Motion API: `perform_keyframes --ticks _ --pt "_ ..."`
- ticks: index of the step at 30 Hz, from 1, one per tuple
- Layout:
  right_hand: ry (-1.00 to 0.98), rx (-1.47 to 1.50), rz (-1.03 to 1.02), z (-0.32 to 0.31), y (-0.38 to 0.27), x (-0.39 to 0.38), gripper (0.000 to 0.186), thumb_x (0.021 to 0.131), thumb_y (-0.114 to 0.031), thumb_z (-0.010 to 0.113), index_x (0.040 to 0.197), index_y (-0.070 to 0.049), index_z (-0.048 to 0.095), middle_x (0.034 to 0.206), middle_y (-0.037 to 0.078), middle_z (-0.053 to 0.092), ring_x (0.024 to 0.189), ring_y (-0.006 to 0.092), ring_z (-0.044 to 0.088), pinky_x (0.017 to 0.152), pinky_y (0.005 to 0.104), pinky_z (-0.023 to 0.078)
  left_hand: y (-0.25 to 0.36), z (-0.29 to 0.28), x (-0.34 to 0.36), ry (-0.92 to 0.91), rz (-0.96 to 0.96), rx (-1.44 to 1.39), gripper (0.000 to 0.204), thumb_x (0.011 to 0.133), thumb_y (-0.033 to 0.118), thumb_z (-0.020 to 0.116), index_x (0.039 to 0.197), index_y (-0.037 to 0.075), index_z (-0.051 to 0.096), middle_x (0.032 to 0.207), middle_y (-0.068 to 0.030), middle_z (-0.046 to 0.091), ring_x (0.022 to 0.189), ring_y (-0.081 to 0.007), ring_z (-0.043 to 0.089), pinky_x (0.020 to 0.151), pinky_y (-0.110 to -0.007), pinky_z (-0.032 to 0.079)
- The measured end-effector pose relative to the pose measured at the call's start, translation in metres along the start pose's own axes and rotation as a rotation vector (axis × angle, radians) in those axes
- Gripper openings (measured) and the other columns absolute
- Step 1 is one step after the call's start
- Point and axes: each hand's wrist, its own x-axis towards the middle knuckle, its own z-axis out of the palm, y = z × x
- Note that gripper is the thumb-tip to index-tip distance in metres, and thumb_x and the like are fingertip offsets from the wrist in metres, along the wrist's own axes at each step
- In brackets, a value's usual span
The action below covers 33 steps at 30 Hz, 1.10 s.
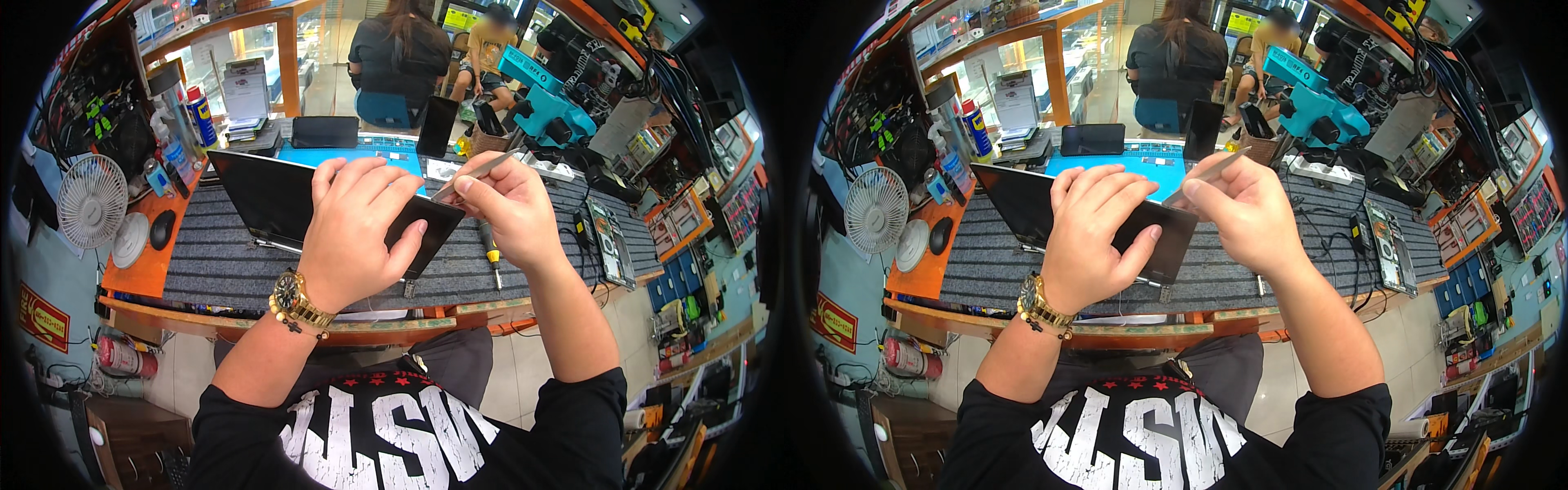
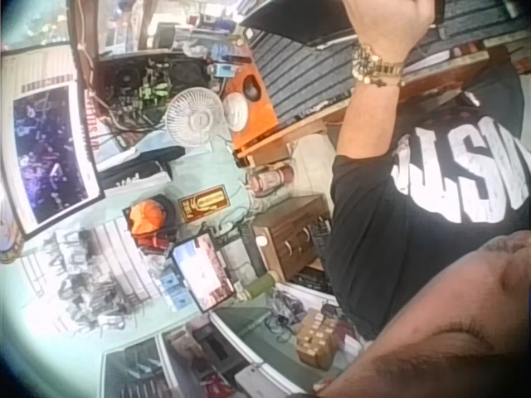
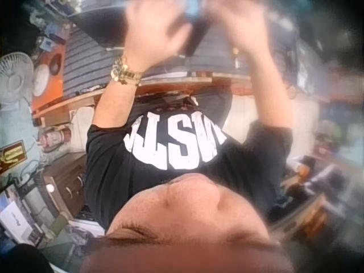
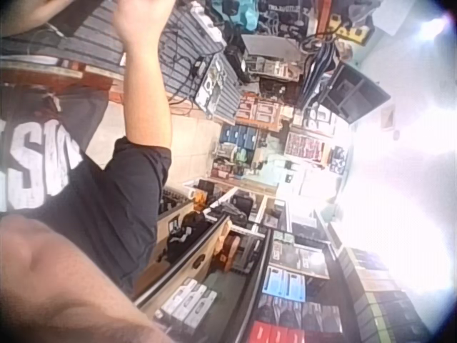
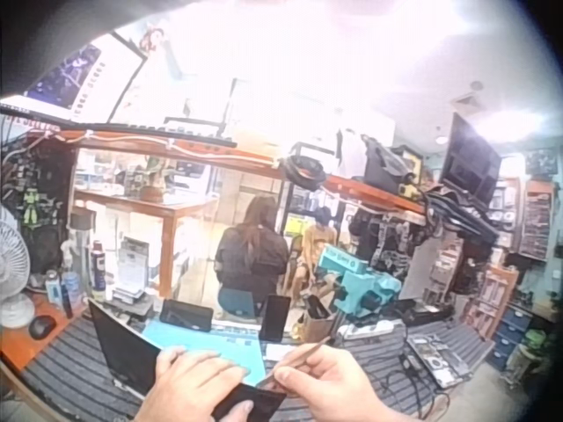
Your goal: The person removes internal hardware and uses a metal spudger to pry open the bezel around the screen of a laptop.
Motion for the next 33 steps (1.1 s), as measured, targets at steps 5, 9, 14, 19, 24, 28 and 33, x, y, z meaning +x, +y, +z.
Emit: perform_keyframes --ticks 5,9,14,19,24,28,33 --pt "0.076 -0.255 -0.28 0.016 0.009 -0.011 0.012 0.107 -0.001 0.075 0.117 0.004 0.077 0.105 0.012 0.084 0.095 0.0169 0.081 0.087 0.035 0.065 -0.001 0.002 0.0 0.005 -0.002 -0.009 0.045 0.086 0.022 0.089 0.128 0.01 0.079 0.127 -0.0085 0.08 0.13 -0.0324 0.069 0.117 -0.054 0.04" --pt "0.058 -0.655 -0.653 0.01 0.016 -0.011 0.012 0.099 0.006 0.077 0.11 0.003 0.081 0.1 0.015 0.083 0.087 0.024 0.081 0.079 0.0371 0.064 0.001 0.0 -0.001 -0.004 -0.008 -0.005 0.045 0.085 0.021 0.089 0.128 0.01 0.079 0.127 -0.0081 0.079 0.13 -0.0326 0.069 0.118 -0.054 0.04" --pt "-0.035 -0.823 -0.966 0.011 0.014 -0.005 0.03 0.085 0.011 0.081 0.113 0.001 0.076 0.099 0.014 0.078 0.09 0.0365 0.079 0.078 0.0415 0.064 0.001 0.0 -0.002 -0.007 -0.009 -0.006 0.046 0.084 0.02 0.089 0.128 0.01 0.079 0.126 -0.0079 0.079 0.13 -0.0327 0.069 0.118 -0.054 0.039" --pt "-0.081 -0.939 -1.046 0.01 0.006 -0.005 0.03 0.085 0.01 0.081 0.112 0.0 0.075 0.099 0.014 0.078 0.093 0.0376 0.08 0.077 0.0418 0.064 0.002 0.001 -0.002 0.005 -0.005 -0.024 0.046 0.083 0.019 0.09 0.127 0.009 0.079 0.127 -0.008 0.079 0.13 -0.033 0.069 0.117 -0.055 0.039" --pt "-0.051 -0.833 -0.752 0.006 0.007 -0.007 0.019 0.094 0.007 0.08 0.111 0.0 0.076 0.103 0.017 0.08 0.097 0.0319 0.082 0.077 0.038 0.065 0.001 0.0 -0.002 0.003 -0.005 -0.006 0.044 0.084 0.02 0.089 0.126 0.01 0.079 0.127 -0.0079 0.079 0.129 -0.033 0.069 0.117 -0.055 0.039" --pt "0.051 -0.195 -0.325 0.013 0.018 -0.008 0.009 0.108 -0.001 0.075 0.116 0.003 0.075 0.106 0.013 0.083 0.099 0.0186 0.081 0.086 0.0341 0.065 0.001 0.0 -0.002 0.0 -0.007 -0.005 0.043 0.086 0.021 0.088 0.126 0.009 0.079 0.126 -0.0078 0.079 0.129 -0.0328 0.069 0.118 -0.054 0.039" --pt "0.08 -0.032 -0.207 0.018 0.017 -0.006 0.014 0.112 -0.004 0.072 0.122 0.005 0.073 0.106 0.011 0.083 0.101 0.0168 0.08 0.093 0.0336 0.064 0.0 0.002 -0.001 0.006 -0.004 -0.009 0.043 0.086 0.022 0.088 0.127 0.009 0.079 0.126 -0.0077 0.079 0.129 -0.0327 0.069 0.118 -0.055 0.039"
